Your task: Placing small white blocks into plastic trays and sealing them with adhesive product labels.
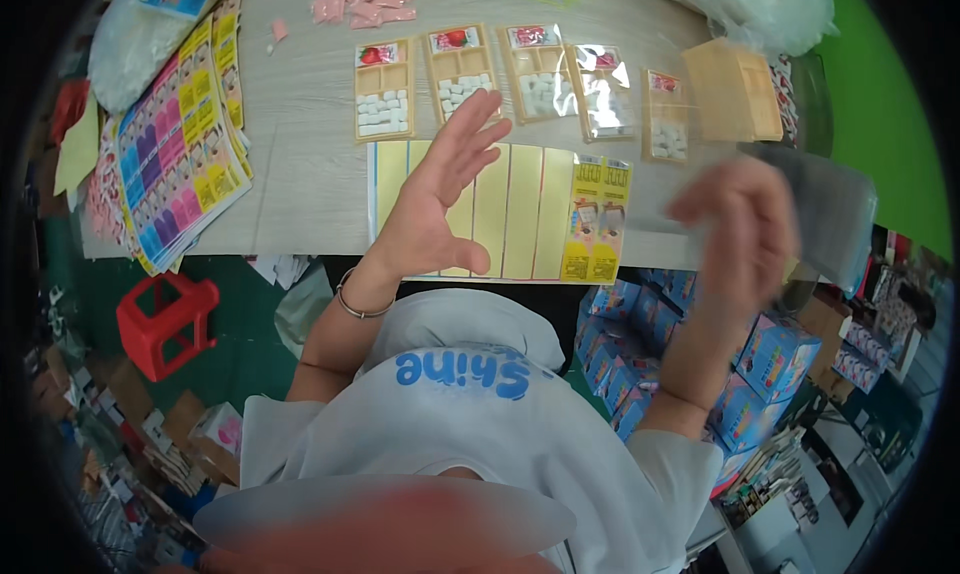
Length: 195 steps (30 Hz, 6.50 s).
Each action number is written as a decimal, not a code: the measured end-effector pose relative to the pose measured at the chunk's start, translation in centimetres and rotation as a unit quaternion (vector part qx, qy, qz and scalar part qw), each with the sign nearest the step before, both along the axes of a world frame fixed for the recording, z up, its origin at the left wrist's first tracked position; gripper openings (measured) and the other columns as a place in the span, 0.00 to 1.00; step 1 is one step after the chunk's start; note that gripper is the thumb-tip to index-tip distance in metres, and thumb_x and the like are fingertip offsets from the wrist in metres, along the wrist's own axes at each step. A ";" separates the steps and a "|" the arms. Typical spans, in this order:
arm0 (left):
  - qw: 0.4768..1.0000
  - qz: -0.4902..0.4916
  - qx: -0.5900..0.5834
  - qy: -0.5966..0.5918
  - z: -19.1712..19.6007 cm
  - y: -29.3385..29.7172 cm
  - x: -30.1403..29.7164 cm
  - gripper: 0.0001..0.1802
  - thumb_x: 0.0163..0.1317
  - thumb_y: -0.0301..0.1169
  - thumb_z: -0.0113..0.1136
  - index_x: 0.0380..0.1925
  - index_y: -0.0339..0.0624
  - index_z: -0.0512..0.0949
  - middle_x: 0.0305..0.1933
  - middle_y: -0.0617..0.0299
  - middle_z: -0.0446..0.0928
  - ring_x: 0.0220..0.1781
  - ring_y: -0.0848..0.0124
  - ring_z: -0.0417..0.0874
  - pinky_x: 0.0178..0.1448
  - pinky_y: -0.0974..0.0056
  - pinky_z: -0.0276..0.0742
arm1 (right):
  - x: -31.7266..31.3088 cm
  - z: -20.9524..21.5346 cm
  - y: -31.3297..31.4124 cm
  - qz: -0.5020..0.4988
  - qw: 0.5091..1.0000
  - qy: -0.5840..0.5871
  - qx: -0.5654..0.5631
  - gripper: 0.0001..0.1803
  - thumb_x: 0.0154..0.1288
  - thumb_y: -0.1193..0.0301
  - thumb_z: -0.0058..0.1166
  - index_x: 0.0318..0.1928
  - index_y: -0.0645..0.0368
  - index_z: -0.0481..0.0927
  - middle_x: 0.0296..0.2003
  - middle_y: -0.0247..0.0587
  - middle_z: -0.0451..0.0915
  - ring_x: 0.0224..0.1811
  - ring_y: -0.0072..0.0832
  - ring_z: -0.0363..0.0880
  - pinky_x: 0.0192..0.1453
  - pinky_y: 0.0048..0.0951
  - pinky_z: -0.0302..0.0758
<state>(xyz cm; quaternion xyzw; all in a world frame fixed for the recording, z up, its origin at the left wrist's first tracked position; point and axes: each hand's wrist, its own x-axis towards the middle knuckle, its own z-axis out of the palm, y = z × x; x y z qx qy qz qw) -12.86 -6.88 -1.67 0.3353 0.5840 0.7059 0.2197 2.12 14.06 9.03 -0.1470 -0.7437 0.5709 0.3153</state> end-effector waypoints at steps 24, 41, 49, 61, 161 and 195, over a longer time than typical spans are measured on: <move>0.816 0.261 -0.408 0.315 -10.1 -1.5 -11.1 0.38 0.70 0.37 0.58 0.72 0.22 0.59 0.74 0.24 0.56 0.78 0.34 0.54 0.80 0.36 0.48 | -8.1 -15.4 -6.4 0.060 0.929 -0.167 0.325 0.15 0.61 0.77 0.68 0.49 0.57 0.84 0.31 0.39 0.79 0.30 0.33 0.80 0.32 0.32 0.77; 0.726 0.317 -0.503 0.346 -10.4 4.7 -9.1 0.41 0.64 0.41 0.61 0.71 0.25 0.62 0.77 0.29 0.54 0.78 0.36 0.51 0.72 0.33 0.52 | -6.5 -19.9 -8.8 0.072 0.917 -0.164 0.358 0.19 0.59 0.71 0.66 0.52 0.53 0.83 0.47 0.41 0.79 0.52 0.43 0.75 0.56 0.44 0.69; 0.728 0.259 -0.519 0.367 -10.6 4.7 -9.1 0.37 0.70 0.37 0.55 0.76 0.38 0.58 0.81 0.41 0.54 0.81 0.35 0.50 0.75 0.28 0.48 | -7.0 -19.7 -8.8 0.033 0.902 -0.207 0.377 0.30 0.60 0.65 0.67 0.63 0.59 0.77 0.60 0.46 0.73 0.65 0.47 0.67 0.71 0.50 0.61; 0.773 0.244 -0.534 0.240 -6.8 1.9 -11.2 0.51 0.59 0.52 0.69 0.69 0.23 0.61 0.75 0.29 0.60 0.79 0.40 0.57 0.75 0.37 0.53 | -6.8 -19.8 -9.0 0.048 0.889 -0.206 0.406 0.31 0.60 0.66 0.66 0.63 0.58 0.77 0.58 0.44 0.74 0.62 0.48 0.67 0.69 0.49 0.63; 0.981 -0.015 -0.140 0.131 -9.5 -6.8 -15.9 0.36 0.61 0.24 0.65 0.72 0.46 0.72 0.73 0.57 0.74 0.74 0.64 0.73 0.77 0.61 0.66 | -20.2 -17.7 -10.7 0.003 0.850 -0.229 0.474 0.05 0.61 0.65 0.66 0.36 0.47 0.91 0.29 0.29 0.85 0.38 0.31 0.83 0.50 0.40 0.69; 0.727 -0.048 -0.357 0.584 -7.8 -7.3 -12.9 0.35 0.65 0.51 0.64 0.72 0.57 0.71 0.77 0.63 0.67 0.80 0.58 0.61 0.83 0.44 0.53 | -5.6 -18.4 -7.1 0.061 0.913 -0.164 0.368 0.12 0.60 0.72 0.68 0.45 0.54 0.87 0.37 0.36 0.80 0.44 0.36 0.77 0.53 0.38 0.67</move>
